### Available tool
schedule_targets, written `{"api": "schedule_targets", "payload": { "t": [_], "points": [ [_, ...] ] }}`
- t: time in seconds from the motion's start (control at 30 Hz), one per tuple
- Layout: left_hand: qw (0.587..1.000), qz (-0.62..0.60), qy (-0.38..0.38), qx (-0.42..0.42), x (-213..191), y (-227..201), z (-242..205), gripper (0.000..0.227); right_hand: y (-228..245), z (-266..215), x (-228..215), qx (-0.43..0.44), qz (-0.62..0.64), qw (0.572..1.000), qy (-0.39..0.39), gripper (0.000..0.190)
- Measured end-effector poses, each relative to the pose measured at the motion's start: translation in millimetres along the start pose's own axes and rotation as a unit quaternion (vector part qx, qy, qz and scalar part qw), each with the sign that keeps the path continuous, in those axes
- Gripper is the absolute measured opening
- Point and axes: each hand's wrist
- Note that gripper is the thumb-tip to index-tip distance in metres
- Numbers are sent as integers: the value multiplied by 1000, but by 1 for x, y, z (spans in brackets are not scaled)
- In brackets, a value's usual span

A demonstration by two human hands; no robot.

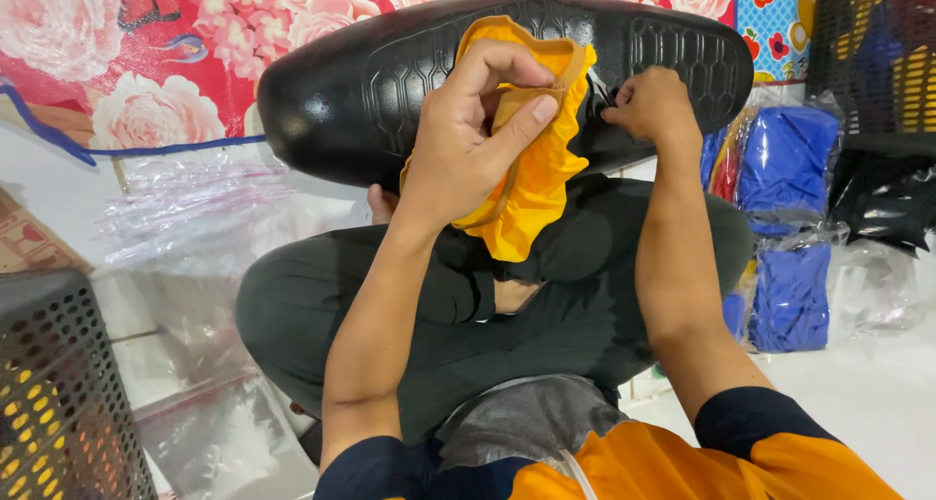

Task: Trimming excess material from the edges of a yellow fabric cover using scissors

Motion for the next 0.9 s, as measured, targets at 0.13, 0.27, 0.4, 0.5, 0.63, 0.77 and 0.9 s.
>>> {"api": "schedule_targets", "payload": {
  "t": [0.13,0.27,0.4,0.5,0.63,0.77,0.9],
  "points": [
    [1000,-5,-13,-9,2,-4,0,23,8,-7,-15,6,10,999,-42,21],
    [999,2,-40,14,3,-3,1,28,31,-20,-48,-83,78,973,-202,22],
    [997,50,-62,16,4,-5,2,33,77,-44,-85,-206,321,885,-267,30],
    [994,65,-81,13,4,-4,2,32,118,-79,-114,-241,321,872,-280,29],
    [989,115,-83,33,1,-7,5,31,125,-105,-123,-232,348,868,-267,32],
    [985,131,-107,22,4,-8,7,34,130,-118,-128,-222,434,858,-163,46],
    [978,170,-117,31,6,-11,9,35,139,-127,-131,-222,427,861,-165,52]
  ]
}}
Point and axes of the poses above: each hand's wrist, its own z-axis towards the middle knuckle, its own x-axis out of the palm, y = z × x, and after that the axes turned 1 degree about z, right-handed
